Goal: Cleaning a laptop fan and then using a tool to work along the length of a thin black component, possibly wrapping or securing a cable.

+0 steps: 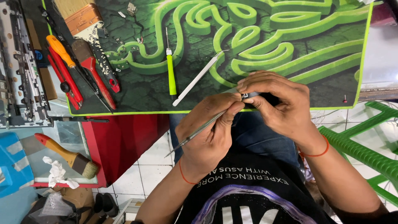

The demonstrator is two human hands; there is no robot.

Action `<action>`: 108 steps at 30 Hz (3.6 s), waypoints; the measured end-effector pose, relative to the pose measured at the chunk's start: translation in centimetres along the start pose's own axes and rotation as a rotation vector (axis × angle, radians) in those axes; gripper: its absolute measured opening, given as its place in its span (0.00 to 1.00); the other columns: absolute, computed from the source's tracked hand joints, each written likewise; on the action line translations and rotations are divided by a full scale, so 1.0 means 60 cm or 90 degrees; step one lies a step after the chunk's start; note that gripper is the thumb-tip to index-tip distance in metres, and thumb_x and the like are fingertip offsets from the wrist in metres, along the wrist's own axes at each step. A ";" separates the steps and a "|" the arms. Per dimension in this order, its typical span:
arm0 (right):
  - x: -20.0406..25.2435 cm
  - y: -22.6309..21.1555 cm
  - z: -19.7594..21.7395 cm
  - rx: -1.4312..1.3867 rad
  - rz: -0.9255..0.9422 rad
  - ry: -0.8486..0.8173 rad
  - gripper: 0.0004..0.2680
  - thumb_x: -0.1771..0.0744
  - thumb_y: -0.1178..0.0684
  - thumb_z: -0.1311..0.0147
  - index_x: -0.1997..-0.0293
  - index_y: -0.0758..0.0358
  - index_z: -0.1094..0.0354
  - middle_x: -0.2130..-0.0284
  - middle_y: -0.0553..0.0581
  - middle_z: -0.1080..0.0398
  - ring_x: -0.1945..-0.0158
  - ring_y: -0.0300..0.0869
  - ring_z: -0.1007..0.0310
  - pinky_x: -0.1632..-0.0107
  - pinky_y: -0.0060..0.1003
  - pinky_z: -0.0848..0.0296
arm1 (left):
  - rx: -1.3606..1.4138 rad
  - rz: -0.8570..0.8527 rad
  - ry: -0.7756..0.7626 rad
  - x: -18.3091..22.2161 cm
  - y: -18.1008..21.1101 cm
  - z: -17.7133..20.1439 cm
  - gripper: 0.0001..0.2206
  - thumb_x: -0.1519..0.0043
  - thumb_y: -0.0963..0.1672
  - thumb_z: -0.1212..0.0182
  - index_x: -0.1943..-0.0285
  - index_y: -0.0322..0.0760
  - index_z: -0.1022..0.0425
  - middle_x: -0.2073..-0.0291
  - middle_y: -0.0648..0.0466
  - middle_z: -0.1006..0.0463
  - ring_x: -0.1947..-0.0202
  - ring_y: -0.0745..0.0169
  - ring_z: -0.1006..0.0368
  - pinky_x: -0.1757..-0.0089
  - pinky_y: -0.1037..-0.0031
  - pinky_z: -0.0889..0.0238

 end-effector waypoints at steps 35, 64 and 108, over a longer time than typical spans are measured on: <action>-0.010 0.040 0.068 0.208 0.003 -0.053 0.07 0.23 0.72 0.38 0.41 0.70 0.18 0.38 0.70 0.38 0.39 0.56 0.31 0.31 0.48 0.27 | -0.549 0.269 -0.126 0.087 -0.136 0.179 0.16 0.21 0.50 0.41 0.60 0.40 0.31 0.75 0.49 0.26 0.76 0.40 0.30 0.75 0.49 0.42; -0.025 -0.010 0.051 0.573 0.058 -0.137 0.10 0.26 0.55 0.27 0.38 0.65 0.18 0.36 0.60 0.16 0.35 0.54 0.17 0.36 0.50 0.23 | -0.692 0.015 0.006 -0.021 -0.145 0.122 0.16 0.29 0.48 0.31 0.66 0.41 0.32 0.74 0.56 0.31 0.73 0.56 0.27 0.80 0.62 0.42; -0.081 0.007 -0.055 -0.013 -0.292 -0.137 0.11 0.23 0.46 0.51 0.48 0.62 0.26 0.54 0.52 0.24 0.52 0.37 0.30 0.45 0.34 0.32 | -0.217 0.146 0.124 0.083 0.006 0.243 0.07 0.28 0.38 0.36 0.45 0.23 0.22 0.54 0.42 0.14 0.56 0.50 0.18 0.55 0.70 0.21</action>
Point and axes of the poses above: each hand's wrist, its own x-axis away from the middle knuckle, its own z-axis out of the back of the hand, y = z × x, the point moved 6 cm from there along -x, towards the middle knuckle
